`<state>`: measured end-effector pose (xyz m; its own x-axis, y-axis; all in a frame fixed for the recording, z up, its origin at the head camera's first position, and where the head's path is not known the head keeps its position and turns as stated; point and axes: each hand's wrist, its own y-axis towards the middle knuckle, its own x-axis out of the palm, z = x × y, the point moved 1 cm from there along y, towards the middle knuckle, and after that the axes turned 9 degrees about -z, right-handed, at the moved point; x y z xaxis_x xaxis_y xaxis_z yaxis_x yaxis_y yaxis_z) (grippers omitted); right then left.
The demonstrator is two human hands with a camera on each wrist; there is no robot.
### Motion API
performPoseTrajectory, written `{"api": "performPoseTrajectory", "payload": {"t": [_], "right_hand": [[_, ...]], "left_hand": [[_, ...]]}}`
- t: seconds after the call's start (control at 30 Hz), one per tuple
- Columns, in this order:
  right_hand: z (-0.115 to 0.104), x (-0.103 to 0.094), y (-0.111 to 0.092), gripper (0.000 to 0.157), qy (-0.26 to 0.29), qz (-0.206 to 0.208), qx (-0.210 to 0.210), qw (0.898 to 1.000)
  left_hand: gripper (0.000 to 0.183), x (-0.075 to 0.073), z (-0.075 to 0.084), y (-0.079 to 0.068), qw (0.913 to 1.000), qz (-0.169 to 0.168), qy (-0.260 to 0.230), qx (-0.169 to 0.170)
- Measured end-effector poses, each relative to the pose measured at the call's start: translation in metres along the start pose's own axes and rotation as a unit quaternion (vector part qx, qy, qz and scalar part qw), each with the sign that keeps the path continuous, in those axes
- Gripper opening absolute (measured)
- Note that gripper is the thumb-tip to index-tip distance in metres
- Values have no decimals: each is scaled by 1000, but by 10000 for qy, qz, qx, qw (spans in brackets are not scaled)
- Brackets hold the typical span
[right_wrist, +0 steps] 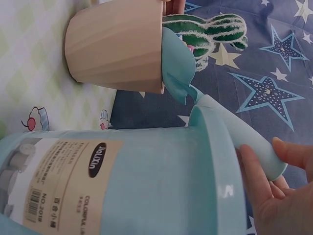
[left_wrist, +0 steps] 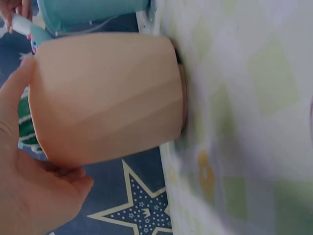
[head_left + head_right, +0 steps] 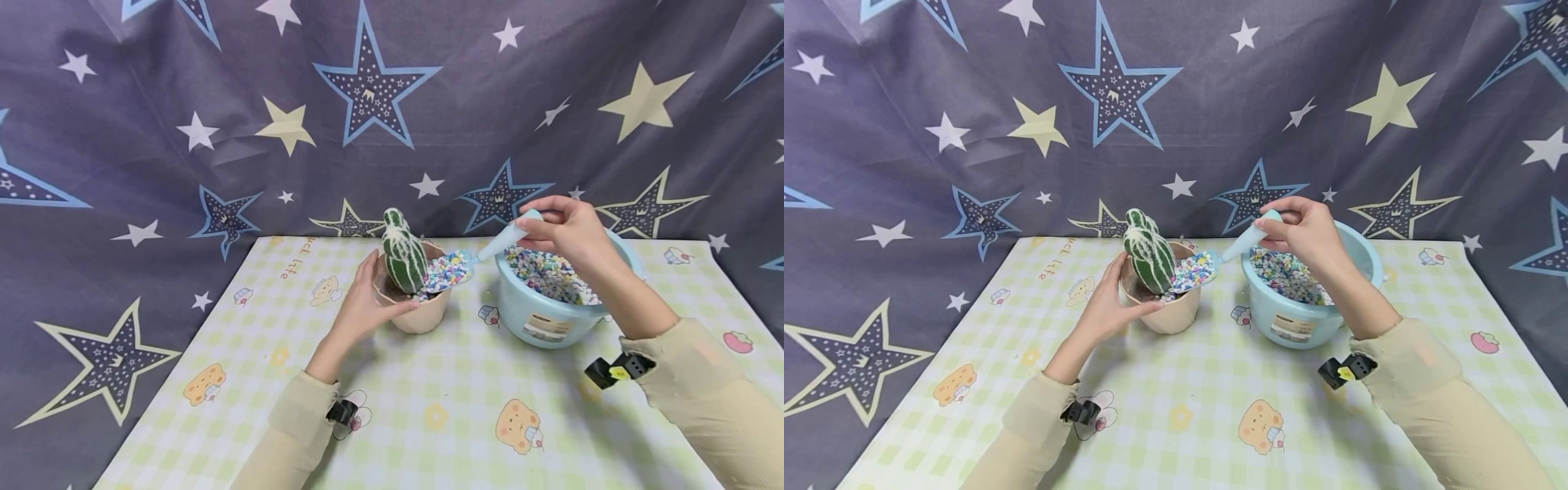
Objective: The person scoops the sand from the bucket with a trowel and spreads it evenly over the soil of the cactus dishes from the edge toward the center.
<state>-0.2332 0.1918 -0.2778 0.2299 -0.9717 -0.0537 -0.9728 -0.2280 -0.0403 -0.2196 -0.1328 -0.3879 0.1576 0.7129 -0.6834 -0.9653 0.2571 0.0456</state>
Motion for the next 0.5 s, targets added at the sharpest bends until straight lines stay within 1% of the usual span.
{"api": "performPoseTrajectory", "payload": {"t": [0.1,0.2,0.5], "right_hand": [[-1,1,0,25,-69,22,-9,10000],[-2,2,0,27,-135,39,-46,9999],[-6,6,4,30,-399,11,-52,9992]], "left_hand": [[122,-3,-1,3,9999,-98,-11,67],[121,-3,0,4,9999,-124,5,109],[120,1,1,2,10000,34,-2,70]]}}
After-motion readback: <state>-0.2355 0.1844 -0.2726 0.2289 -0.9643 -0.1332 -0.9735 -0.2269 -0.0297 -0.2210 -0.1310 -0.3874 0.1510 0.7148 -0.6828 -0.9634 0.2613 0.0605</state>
